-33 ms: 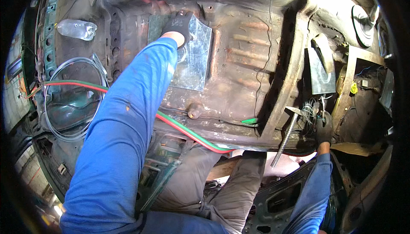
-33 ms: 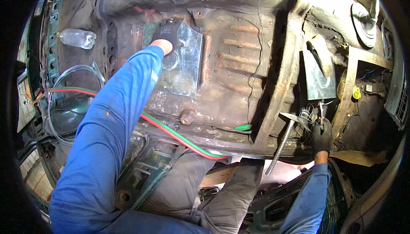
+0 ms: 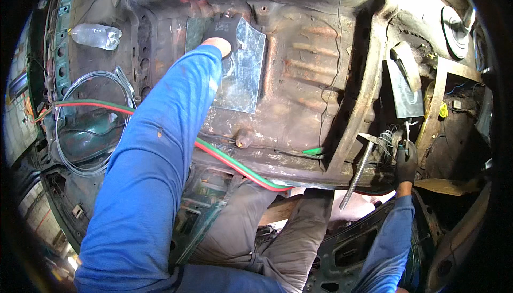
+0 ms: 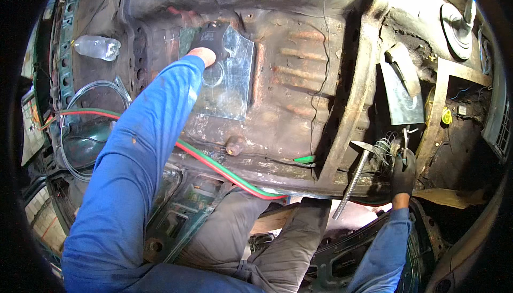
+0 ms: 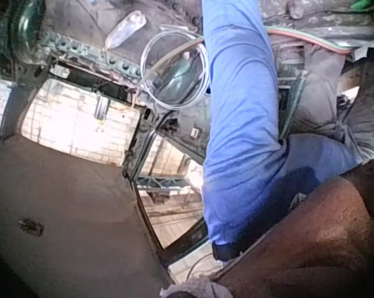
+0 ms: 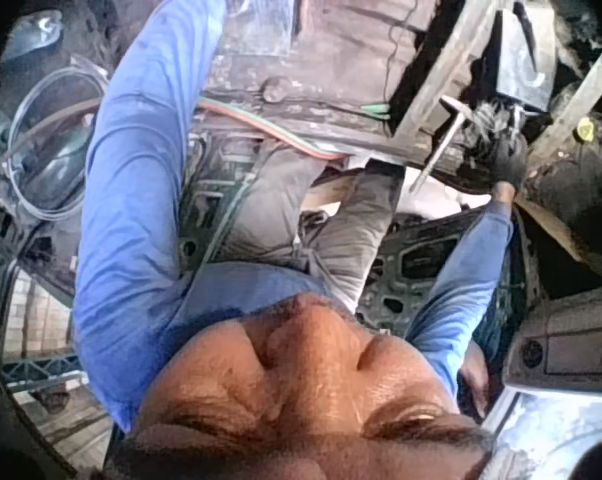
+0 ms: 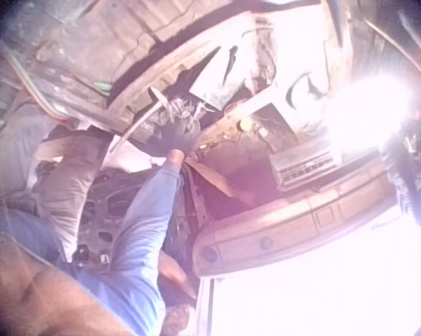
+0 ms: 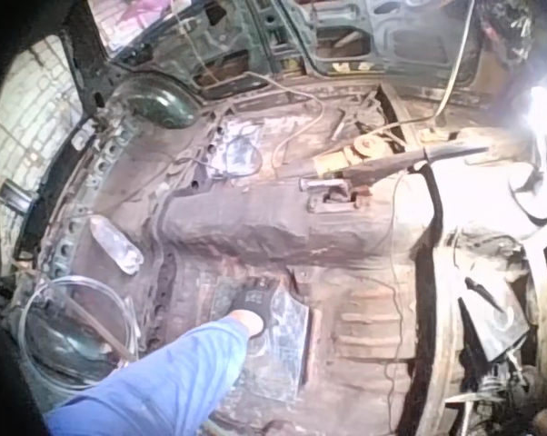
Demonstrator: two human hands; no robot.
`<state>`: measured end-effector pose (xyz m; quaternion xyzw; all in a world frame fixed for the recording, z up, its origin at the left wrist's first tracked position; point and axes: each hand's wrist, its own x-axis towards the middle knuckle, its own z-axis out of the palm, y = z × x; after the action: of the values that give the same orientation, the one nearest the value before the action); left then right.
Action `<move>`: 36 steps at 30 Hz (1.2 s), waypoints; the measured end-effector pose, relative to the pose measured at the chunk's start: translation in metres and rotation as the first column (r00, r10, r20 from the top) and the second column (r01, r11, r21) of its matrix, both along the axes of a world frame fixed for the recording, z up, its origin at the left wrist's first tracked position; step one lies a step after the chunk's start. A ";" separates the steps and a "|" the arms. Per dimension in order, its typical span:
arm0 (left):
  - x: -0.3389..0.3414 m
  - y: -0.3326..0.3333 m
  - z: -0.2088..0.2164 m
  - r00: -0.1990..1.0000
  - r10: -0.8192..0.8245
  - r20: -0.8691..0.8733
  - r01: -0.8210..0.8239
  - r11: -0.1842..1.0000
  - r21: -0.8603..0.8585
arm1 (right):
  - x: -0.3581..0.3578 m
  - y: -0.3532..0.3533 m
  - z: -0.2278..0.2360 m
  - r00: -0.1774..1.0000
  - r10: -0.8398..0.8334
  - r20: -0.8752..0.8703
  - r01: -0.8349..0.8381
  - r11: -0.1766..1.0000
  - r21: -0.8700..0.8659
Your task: The person positions a metal sheet inside a car interior, marks it with a marker, and cuts it using tin snips. The person then places the cut piece onto the car floor.
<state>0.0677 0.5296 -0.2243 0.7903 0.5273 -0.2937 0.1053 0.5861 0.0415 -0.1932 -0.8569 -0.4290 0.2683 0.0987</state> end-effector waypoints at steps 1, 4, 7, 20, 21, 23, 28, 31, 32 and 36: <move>-0.005 0.006 -0.009 0.999 -0.028 0.021 0.028 1.000 0.009 | -0.006 -0.008 0.002 0.997 -0.028 0.079 0.023 0.998 0.063; 0.008 0.018 0.005 0.998 -0.055 0.003 0.055 0.998 -0.020 | -0.021 -0.022 0.017 0.985 -0.163 0.047 0.159 0.984 0.079; -0.004 0.036 -0.002 0.976 -0.217 -0.027 0.219 0.972 0.091 | -0.027 -0.022 0.034 0.986 0.024 0.163 -0.024 1.000 -0.001; -0.047 0.061 0.087 0.887 0.056 0.458 0.088 0.953 -0.288 | -0.045 0.013 0.153 0.926 -0.323 -0.197 0.352 0.926 0.137; -0.041 0.053 0.105 0.862 0.104 0.497 0.084 0.936 -0.341 | -0.057 0.021 0.162 0.918 -0.334 -0.214 0.363 0.925 0.115; -0.035 0.026 0.143 0.816 0.132 0.563 0.079 0.939 -0.334 | -0.076 0.036 0.169 0.913 -0.342 -0.223 0.366 0.927 0.077; -0.013 -0.018 0.247 0.686 -0.273 0.675 0.331 0.942 0.045 | -0.114 0.054 0.167 0.951 -0.266 -0.160 0.275 0.961 0.039; 0.007 -0.040 0.302 0.615 -0.385 0.688 0.372 0.911 0.177 | -0.135 0.068 0.175 0.919 -0.353 -0.176 0.338 0.935 -0.107; 0.007 -0.048 0.308 0.583 -0.474 0.660 0.415 0.872 0.259 | -0.142 0.072 0.178 0.898 -0.397 -0.188 0.373 0.915 -0.152; 0.011 -0.079 0.298 0.458 -0.363 0.812 0.410 0.896 0.170 | -0.165 0.048 0.148 0.957 -0.265 -0.114 0.256 0.962 -0.094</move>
<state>0.0790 0.4501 0.0738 0.9289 0.2143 0.0828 0.2905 0.4215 0.0896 -0.0455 -0.8906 -0.2944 0.3228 0.1262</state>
